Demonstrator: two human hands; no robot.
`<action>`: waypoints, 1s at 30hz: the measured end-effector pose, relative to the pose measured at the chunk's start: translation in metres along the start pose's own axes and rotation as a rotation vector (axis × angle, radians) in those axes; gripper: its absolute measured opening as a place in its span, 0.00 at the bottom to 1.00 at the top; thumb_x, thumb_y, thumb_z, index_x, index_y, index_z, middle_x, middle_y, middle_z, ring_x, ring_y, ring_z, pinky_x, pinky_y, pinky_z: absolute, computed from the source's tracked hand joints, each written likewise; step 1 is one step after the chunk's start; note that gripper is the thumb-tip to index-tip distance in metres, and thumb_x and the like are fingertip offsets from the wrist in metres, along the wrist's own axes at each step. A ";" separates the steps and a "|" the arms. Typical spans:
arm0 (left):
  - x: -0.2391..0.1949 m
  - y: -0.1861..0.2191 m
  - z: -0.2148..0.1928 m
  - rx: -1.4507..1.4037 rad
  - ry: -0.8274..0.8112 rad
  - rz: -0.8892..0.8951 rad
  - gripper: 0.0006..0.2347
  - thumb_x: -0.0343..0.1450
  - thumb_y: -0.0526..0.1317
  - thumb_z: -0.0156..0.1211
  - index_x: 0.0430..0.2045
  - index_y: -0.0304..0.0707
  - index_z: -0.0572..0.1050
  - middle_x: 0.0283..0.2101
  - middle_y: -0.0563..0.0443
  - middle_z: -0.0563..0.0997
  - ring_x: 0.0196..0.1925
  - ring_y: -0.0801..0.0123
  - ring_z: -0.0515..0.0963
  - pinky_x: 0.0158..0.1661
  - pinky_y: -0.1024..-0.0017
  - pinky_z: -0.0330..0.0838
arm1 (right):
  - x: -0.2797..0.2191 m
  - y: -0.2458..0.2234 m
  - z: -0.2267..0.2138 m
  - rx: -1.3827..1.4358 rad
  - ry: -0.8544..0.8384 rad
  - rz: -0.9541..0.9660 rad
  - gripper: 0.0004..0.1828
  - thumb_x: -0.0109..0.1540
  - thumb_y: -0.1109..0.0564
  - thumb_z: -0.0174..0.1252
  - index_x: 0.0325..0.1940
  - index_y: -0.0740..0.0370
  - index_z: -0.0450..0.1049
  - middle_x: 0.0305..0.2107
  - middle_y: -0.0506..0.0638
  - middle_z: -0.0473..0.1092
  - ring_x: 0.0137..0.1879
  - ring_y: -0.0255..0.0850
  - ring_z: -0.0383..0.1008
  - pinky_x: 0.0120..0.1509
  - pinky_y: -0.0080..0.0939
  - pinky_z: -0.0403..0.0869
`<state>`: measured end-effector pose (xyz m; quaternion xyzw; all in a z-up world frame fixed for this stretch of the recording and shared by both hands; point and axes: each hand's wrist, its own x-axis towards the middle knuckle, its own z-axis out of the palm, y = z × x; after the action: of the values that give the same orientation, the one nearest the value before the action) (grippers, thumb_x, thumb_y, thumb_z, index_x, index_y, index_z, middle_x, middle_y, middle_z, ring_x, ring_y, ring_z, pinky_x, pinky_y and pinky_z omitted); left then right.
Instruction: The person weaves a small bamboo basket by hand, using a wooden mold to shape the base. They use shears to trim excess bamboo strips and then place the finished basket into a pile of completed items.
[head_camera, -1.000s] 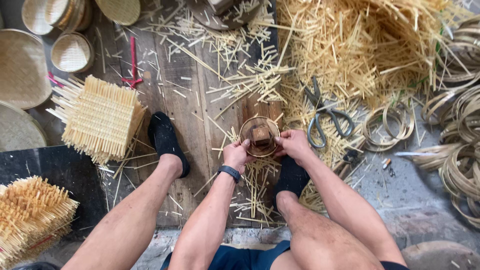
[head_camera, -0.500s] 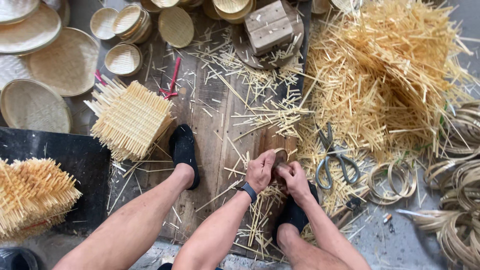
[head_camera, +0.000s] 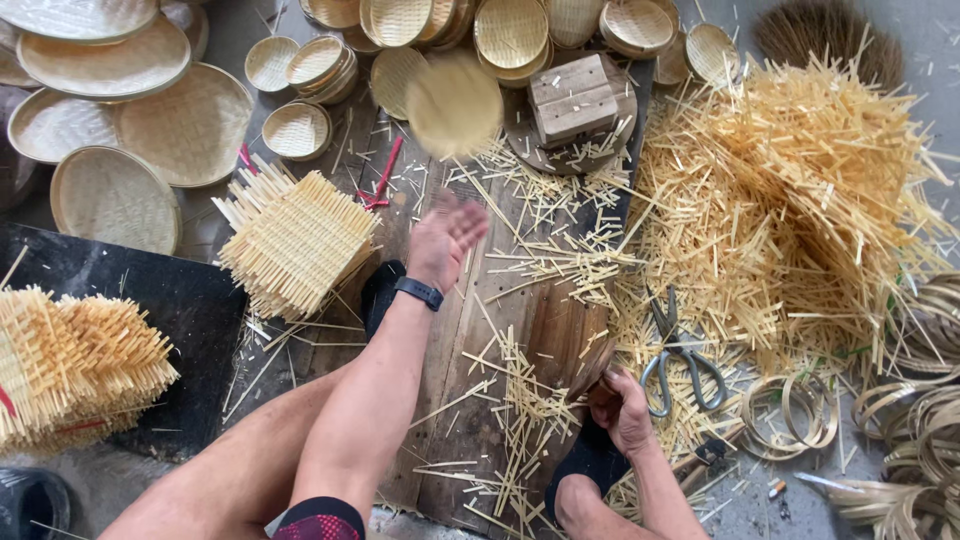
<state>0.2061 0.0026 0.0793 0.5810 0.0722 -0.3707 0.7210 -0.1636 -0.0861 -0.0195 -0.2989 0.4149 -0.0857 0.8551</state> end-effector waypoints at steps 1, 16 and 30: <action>-0.002 0.007 0.006 0.091 -0.034 -0.071 0.22 0.73 0.55 0.55 0.42 0.29 0.77 0.38 0.42 0.87 0.39 0.62 0.88 0.43 0.65 0.84 | 0.001 0.002 0.000 -0.012 -0.002 -0.006 0.12 0.64 0.49 0.48 0.41 0.59 0.66 0.20 0.48 0.65 0.19 0.37 0.61 0.19 0.36 0.58; -0.056 -0.232 -0.046 0.390 -0.051 -0.052 0.16 0.64 0.38 0.72 0.44 0.31 0.79 0.40 0.44 0.85 0.38 0.69 0.82 0.41 0.72 0.80 | 0.024 0.017 0.029 -0.419 -0.031 -0.160 0.21 0.69 0.49 0.54 0.57 0.68 0.76 0.46 0.52 0.77 0.48 0.36 0.75 0.53 0.39 0.75; 0.005 0.042 -0.208 1.746 0.586 0.512 0.23 0.57 0.38 0.75 0.45 0.31 0.74 0.52 0.35 0.75 0.59 0.45 0.72 0.58 0.56 0.66 | 0.030 0.036 0.030 -0.187 0.040 0.064 0.16 0.65 0.50 0.59 0.49 0.64 0.75 0.34 0.52 0.78 0.36 0.38 0.78 0.37 0.39 0.75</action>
<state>0.3036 0.1878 0.0445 0.9817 -0.1817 0.0355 0.0456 -0.1253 -0.0559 -0.0465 -0.3625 0.4473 -0.0253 0.8173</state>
